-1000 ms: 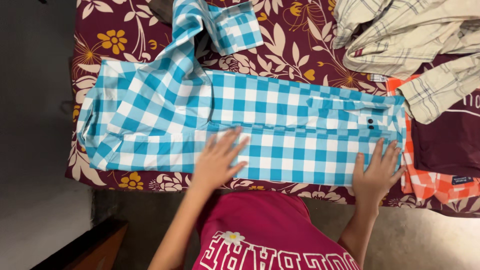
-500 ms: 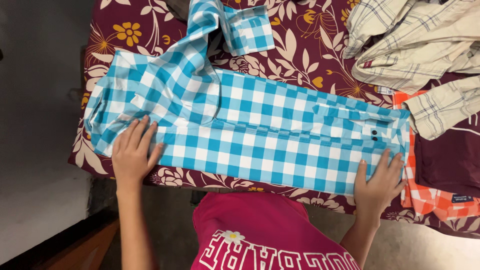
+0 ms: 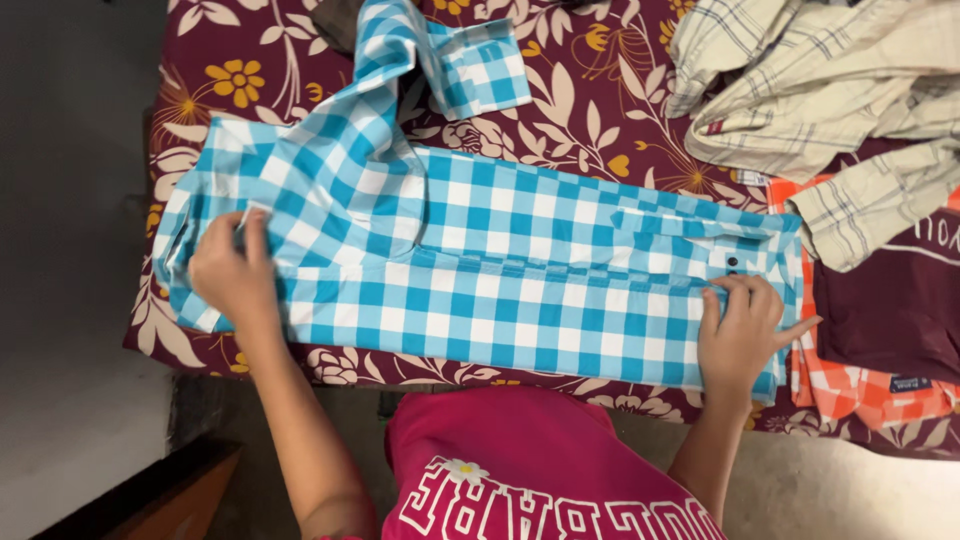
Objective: The person folds a blue and white checkered shirt on a bed. They smooth the fabric, fold the sleeves inward, then fold the shirt in half and in half again, finishing with a compact rectangular bundle.
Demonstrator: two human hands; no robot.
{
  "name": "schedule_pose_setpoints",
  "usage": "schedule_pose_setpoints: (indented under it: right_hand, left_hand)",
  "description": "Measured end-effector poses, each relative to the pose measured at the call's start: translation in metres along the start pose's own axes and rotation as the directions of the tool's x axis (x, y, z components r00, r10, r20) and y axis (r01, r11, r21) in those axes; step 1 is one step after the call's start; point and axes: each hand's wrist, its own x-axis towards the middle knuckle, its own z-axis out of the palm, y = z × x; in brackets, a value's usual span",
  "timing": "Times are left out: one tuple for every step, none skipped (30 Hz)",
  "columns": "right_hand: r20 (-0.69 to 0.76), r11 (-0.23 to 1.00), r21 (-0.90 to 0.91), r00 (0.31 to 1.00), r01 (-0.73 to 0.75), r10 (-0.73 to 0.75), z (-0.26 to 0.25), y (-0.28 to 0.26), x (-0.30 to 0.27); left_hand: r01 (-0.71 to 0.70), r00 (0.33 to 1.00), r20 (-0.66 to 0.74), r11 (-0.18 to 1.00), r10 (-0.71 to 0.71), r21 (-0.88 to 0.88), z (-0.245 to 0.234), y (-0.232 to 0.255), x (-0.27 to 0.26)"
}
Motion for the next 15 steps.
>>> schedule_pose_setpoints:
  right_hand:
    - [-0.019,0.999,-0.017,0.999,-0.029,0.029,0.004,0.000,0.000]
    - [-0.044,0.999,-0.003,0.998,-0.047,0.047,0.009,-0.002,0.000]
    - [-0.069,0.998,0.011,0.995,-0.065,0.066,0.013,-0.004,0.000]
    - [-0.093,0.997,0.026,0.992,-0.077,0.080,0.016,-0.005,0.001]
    - [-0.108,0.996,0.048,0.991,-0.076,0.080,0.018,-0.005,0.002]
    - [-0.119,0.995,0.071,0.990,-0.070,0.078,0.019,-0.006,0.002]
    - [-0.130,0.993,0.094,0.988,-0.065,0.077,0.019,-0.006,0.001]
    - [-0.132,0.993,0.104,0.989,-0.058,0.072,0.020,-0.007,0.001]
    - [-0.135,0.992,0.114,0.989,-0.052,0.067,0.020,-0.008,0.002]
    - [-0.140,0.992,0.120,0.989,-0.040,0.057,0.019,-0.007,0.005]
    - [-0.125,0.992,0.112,0.989,-0.064,0.078,0.018,-0.007,0.005]
    - [-0.108,0.991,0.104,0.989,-0.087,0.098,0.017,-0.008,0.005]
    - [-0.092,0.989,0.096,0.989,-0.109,0.118,0.016,-0.007,0.005]
    - [-0.092,0.990,0.099,0.989,-0.105,0.114,0.017,-0.009,0.005]
    - [-0.093,0.990,0.102,0.990,-0.100,0.110,0.018,-0.010,0.007]
  left_hand:
    - [0.027,1.000,0.000,0.999,-0.027,-0.028,-0.001,-0.004,0.001]
    - [0.055,0.998,0.000,0.997,-0.055,-0.057,-0.001,-0.006,0.002]
    - [0.029,1.000,0.003,0.999,-0.029,-0.026,0.000,-0.008,0.004]
    - [0.006,1.000,0.004,1.000,-0.006,0.006,0.000,-0.010,0.005]
    - [-0.017,1.000,0.007,0.999,0.017,0.038,0.001,-0.011,0.006]
    - [-0.065,0.998,-0.010,0.996,0.066,0.056,0.001,-0.012,0.005]
    - [-0.113,0.993,-0.026,0.991,0.115,0.075,-0.001,-0.014,0.005]
    - [-0.159,0.986,-0.042,0.982,0.164,0.097,-0.002,-0.016,0.005]
    - [-0.152,0.986,-0.049,0.977,0.161,0.147,-0.006,-0.019,0.005]
    - [-0.138,0.987,-0.059,0.971,0.152,0.193,-0.010,-0.023,0.004]
    - [-0.124,0.987,-0.069,0.963,0.144,0.239,-0.012,-0.026,0.001]
    - [-0.138,0.985,-0.055,0.942,0.162,0.306,-0.017,-0.032,-0.002]
    - [-0.151,0.983,-0.040,0.916,0.178,0.371,-0.025,-0.041,-0.004]
    - [-0.168,0.980,-0.026,0.884,0.199,0.437,-0.030,-0.049,-0.005]
    - [-0.178,0.981,-0.001,0.894,0.195,0.412,-0.036,-0.057,-0.009]
